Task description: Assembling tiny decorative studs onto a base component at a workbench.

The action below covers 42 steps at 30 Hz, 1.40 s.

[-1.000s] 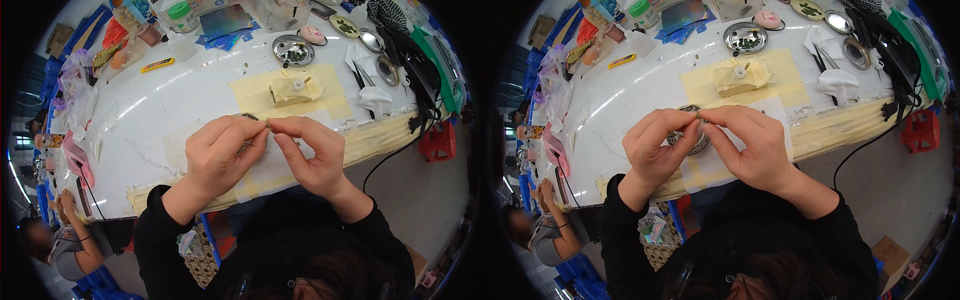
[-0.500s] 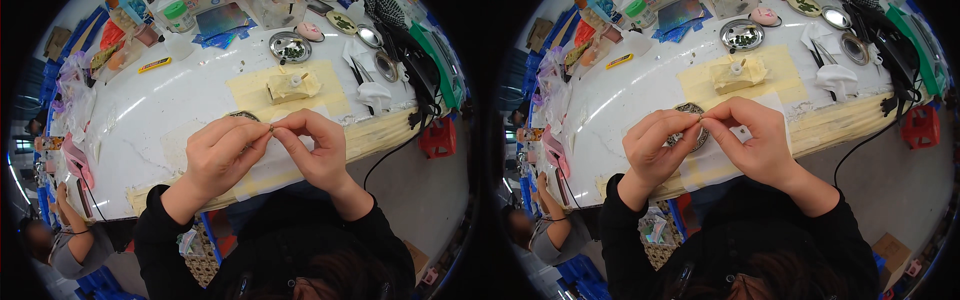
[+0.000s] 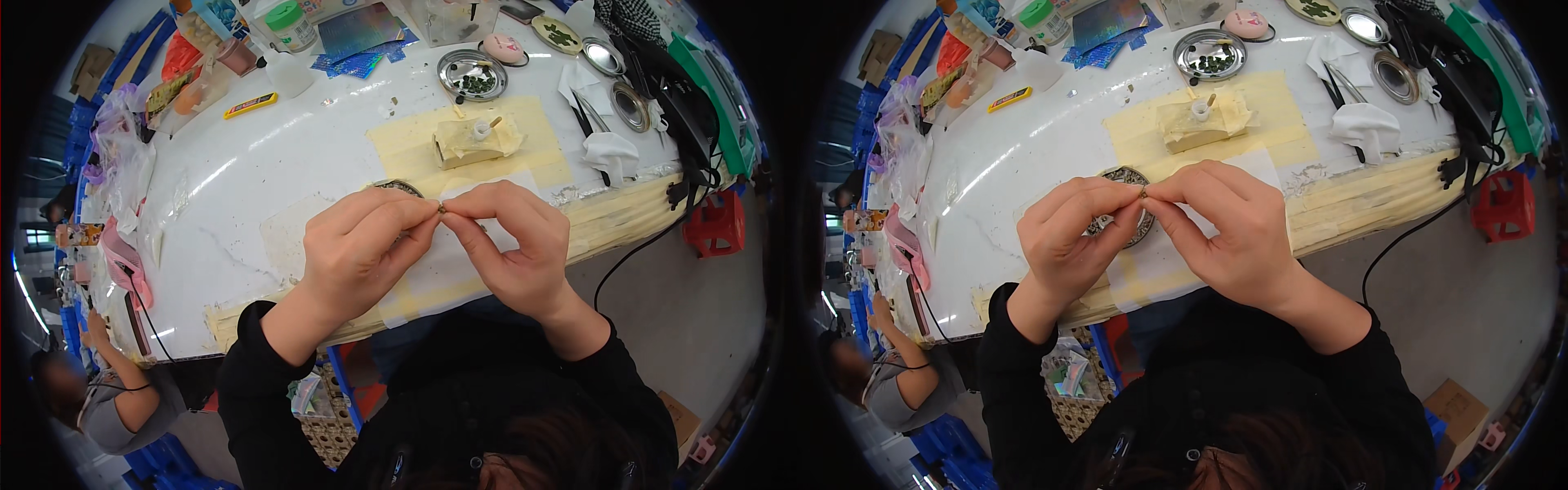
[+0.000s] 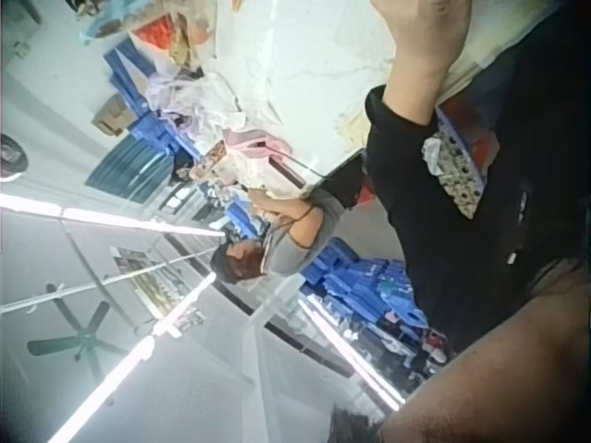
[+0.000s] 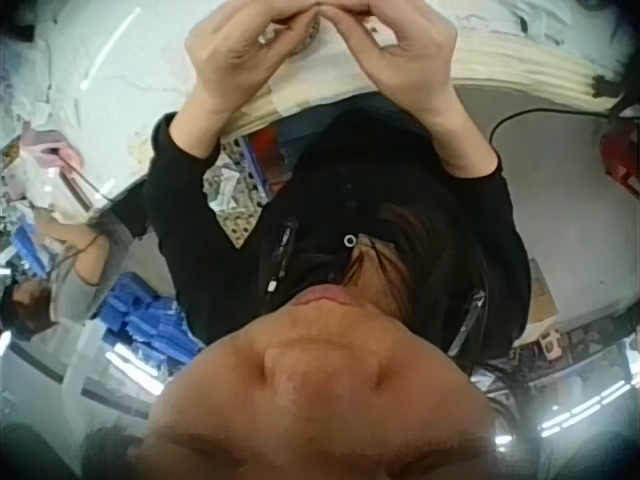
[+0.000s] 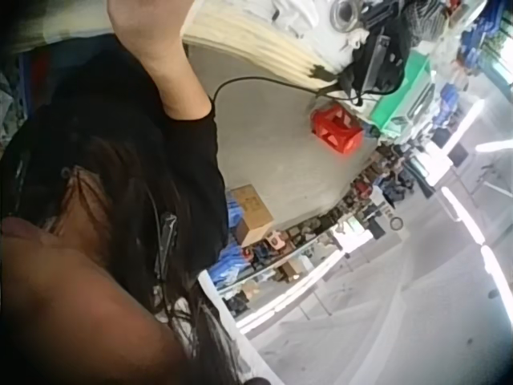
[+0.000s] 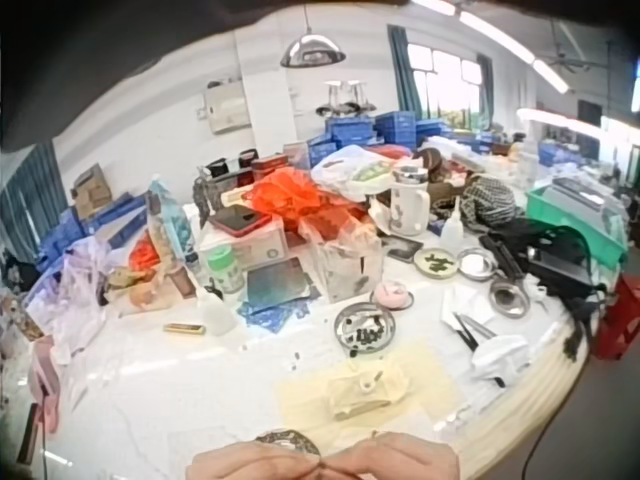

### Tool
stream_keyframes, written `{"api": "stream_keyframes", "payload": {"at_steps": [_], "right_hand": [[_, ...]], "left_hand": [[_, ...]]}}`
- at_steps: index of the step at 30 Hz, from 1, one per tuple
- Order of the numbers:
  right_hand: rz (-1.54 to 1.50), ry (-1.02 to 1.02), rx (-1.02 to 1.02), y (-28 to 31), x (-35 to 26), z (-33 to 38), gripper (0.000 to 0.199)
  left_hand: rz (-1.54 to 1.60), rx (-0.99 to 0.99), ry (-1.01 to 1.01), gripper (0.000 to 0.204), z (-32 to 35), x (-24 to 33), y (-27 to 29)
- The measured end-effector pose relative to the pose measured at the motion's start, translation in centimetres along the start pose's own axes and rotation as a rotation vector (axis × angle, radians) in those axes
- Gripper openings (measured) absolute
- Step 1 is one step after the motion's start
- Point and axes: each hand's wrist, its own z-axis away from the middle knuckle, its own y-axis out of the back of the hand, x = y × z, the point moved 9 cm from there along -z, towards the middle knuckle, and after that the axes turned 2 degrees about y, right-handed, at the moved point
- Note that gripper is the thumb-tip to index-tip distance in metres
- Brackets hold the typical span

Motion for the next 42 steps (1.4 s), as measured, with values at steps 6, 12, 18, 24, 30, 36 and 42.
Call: {"api": "stream_keyframes", "payload": {"at_steps": [6,12,18,24,30,36,42], "right_hand": [[-0.662,-0.516,-0.071,-1.9,4.0,1.6,0.011],[-0.888,-0.657,-0.1,-2.9,4.5,2.2,0.012],[0.057,0.02,0.021,-0.2,-0.2,0.4,0.014],[0.025,0.003,0.05,-0.2,-0.4,0.4,0.013],[-0.308,-0.272,-0.01,-1.2,2.6,0.9,0.01],[-0.588,-0.463,-0.042,-2.2,4.0,1.6,0.011],[-0.564,-0.451,-0.046,-1.9,3.8,1.4,0.012]], "left_hand": [[0.016,0.014,-0.056,0.019,-0.1,0.5,0.1],[0.106,0.0,-0.008,0.018,-0.2,0.1,0.2],[-0.02,0.026,0.0,0.016,0.0,0.0,0.1],[-0.038,0.032,-0.005,0.017,0.0,0.1,0.2],[-0.084,0.038,-0.106,0.019,0.1,1.1,0.2],[0.001,0.027,-0.058,0.019,0.1,0.5,0.3],[0.035,0.039,-0.033,0.018,0.0,0.3,0.3]]}}
